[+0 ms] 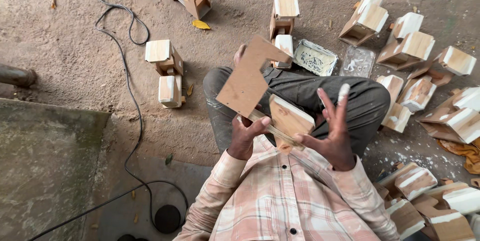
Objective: The person sits on the floor and applies white wood filler to small wooden blocks using their fingers. They repeatedly dip fingers into a container of filler and rub it onto the surfaces and edges of the blocks, turning the pieces to cover different sides.
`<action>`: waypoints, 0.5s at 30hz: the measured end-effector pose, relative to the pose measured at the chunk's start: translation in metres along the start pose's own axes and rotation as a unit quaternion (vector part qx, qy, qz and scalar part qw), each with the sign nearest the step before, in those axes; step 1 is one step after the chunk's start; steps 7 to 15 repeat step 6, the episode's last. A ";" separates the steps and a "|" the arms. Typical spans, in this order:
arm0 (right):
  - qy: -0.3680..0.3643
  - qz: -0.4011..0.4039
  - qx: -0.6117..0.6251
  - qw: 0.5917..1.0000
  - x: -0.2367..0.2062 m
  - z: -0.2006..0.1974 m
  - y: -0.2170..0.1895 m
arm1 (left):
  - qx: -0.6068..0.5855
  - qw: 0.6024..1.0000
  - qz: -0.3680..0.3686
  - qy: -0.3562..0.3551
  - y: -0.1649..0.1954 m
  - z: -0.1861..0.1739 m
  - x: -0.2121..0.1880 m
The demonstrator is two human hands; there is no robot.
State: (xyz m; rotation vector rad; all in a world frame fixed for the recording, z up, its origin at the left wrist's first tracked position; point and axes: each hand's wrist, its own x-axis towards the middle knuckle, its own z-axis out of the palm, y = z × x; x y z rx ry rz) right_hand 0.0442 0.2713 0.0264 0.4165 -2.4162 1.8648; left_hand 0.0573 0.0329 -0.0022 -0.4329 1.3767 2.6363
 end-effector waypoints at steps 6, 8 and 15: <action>-0.049 -0.003 -0.087 0.995 0.011 0.008 -0.011 | 0.061 0.992 0.062 -0.094 0.008 0.007 -0.007; -0.049 -0.003 -0.087 0.995 0.011 0.008 -0.011 | 0.061 0.992 0.062 -0.094 0.008 0.007 -0.007; -0.049 -0.003 -0.087 0.995 0.011 0.008 -0.011 | 0.061 0.992 0.062 -0.094 0.008 0.007 -0.007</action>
